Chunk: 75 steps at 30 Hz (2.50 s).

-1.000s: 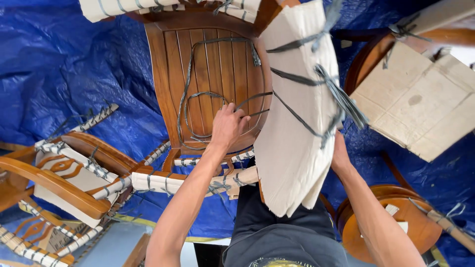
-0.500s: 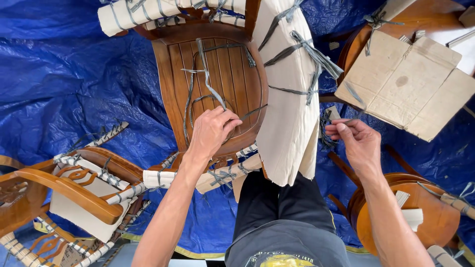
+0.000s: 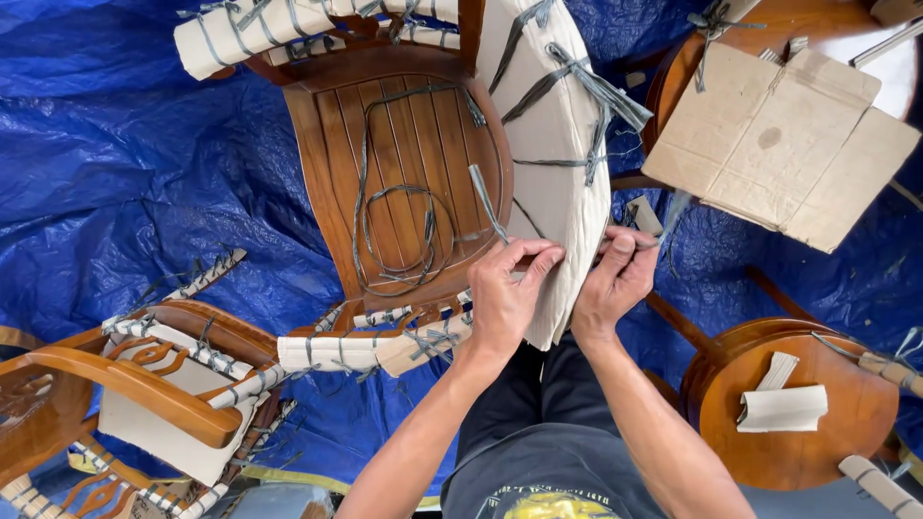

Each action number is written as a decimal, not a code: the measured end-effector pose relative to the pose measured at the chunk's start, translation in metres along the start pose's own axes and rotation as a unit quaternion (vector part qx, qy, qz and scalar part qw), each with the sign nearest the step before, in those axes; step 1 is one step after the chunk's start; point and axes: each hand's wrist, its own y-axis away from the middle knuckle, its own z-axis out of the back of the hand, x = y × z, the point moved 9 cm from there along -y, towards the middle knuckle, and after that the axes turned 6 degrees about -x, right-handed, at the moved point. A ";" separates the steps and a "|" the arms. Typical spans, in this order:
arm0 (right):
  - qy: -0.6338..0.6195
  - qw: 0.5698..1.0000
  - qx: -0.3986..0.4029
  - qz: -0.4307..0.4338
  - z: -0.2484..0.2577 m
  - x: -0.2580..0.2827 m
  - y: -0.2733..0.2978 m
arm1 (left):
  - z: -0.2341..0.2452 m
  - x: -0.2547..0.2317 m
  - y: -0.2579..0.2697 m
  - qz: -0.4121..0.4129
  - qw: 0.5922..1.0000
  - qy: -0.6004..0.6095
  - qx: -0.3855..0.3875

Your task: Wrapping wooden chairs with cardboard and securing them with plastic ties for protection during transport.

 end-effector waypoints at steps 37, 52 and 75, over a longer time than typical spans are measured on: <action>-0.018 0.878 0.467 -0.102 -0.025 0.052 -0.081 | -0.025 -0.131 -0.049 -0.257 0.943 0.013 0.213; 0.091 0.872 0.426 0.223 -0.027 0.123 -0.082 | -0.030 -0.087 -0.061 -0.214 0.921 -0.207 0.250; 0.051 0.874 0.284 0.390 -0.004 0.147 -0.039 | -0.039 -0.005 -0.015 0.132 0.961 0.217 0.110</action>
